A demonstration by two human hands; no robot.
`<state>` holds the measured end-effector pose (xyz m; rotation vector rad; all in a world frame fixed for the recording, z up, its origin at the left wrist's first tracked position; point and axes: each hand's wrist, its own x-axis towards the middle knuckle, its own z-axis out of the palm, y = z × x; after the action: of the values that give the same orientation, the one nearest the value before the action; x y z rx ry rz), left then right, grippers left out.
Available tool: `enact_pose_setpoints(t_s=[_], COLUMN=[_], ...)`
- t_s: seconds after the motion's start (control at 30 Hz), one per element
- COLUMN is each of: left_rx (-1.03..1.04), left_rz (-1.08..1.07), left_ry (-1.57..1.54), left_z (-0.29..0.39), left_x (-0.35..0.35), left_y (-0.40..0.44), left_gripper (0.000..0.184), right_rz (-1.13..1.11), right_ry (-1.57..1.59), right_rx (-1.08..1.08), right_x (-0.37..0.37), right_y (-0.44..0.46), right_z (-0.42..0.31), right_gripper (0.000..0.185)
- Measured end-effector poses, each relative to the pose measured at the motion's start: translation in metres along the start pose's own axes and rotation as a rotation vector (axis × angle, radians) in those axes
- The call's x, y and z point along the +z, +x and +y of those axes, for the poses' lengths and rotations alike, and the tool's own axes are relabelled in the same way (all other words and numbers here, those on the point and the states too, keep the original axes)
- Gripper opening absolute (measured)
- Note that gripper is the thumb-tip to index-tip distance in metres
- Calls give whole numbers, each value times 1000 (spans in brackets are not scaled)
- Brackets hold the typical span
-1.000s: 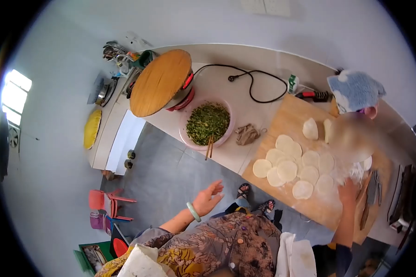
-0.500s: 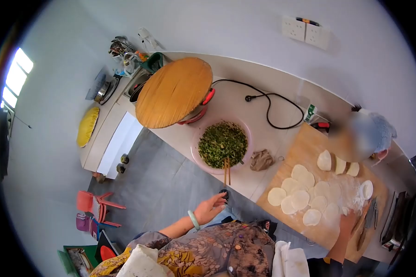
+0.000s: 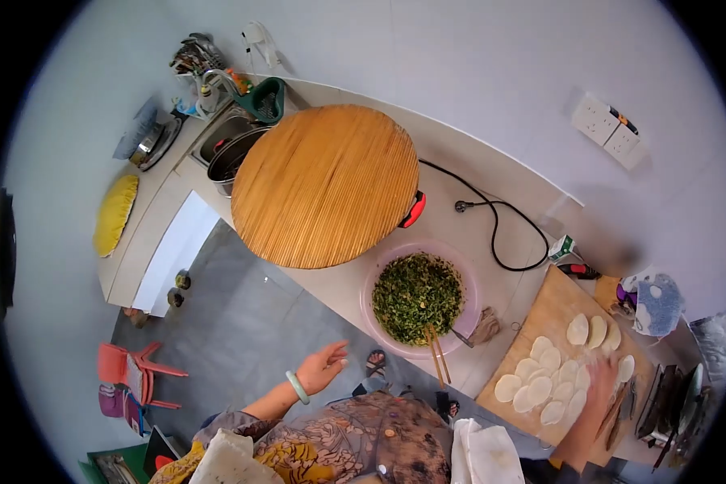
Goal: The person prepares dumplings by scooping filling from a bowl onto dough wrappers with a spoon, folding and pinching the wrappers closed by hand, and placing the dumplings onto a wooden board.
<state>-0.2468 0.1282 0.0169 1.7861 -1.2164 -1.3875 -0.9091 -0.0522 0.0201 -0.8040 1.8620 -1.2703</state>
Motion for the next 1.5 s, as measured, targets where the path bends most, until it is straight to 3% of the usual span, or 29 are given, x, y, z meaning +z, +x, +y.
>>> enact_pose_setpoints(t_s=[0.03,0.07,0.1,0.13,0.17,0.3,0.33,0.4,0.63,0.77,1.07,1.17,1.37,1.5], left_rx=[8,13,17,20,6,-43,-52,-66,-159,-238,-301,-285,-231,-154], left_rz=[-3,2,8,14,44,166,197,242,388,419,381,406,366,312], left_ry=[-1,-6,-9,-12,-64,-206,-227,-250,-218,-275,-346,-323,-189,-181], left_z=[-5,-6,-4,-4,-10,-30,-34,-53,-99,-101,-127,-124,-108,-102], left_x=[-6,-13,-20,-27,-33,-57,-62,-69,-66,-67,-61,-63,-70,-74], left_y=[3,5,6,8,11,13,12,6,-33,-40,-46,-44,-36,-13], left_gripper=[49,48,47,46,45,44,44,43,40,40,40,39,39,39], right_rz=[-131,-261,-330,-549,-591,-925,-971,-1023,-748,-645,-615,-639,-581,-769], right_ry=[-108,64,-68,-118,-79,-180,-214,-306,-841,-999,-1057,-1026,-883,-714], right_rx=[-45,-69,-130,-232,-171,-469,-469,-572,-947,-1049,-950,-938,-991,-1036], right_x=[59,120,175,223,286,477,519,580,741,777,797,792,749,673], right_y=[-8,-17,-16,-2,-35,-85,-89,-111,-95,-91,-77,-77,-66,-53], right_z=[-44,-76,-103,-115,-156,-244,-259,-289,-294,-293,-279,-281,-304,-314], right_gripper=[26,39,49,50,46,28,36,32,24,26,28,37,56,50])
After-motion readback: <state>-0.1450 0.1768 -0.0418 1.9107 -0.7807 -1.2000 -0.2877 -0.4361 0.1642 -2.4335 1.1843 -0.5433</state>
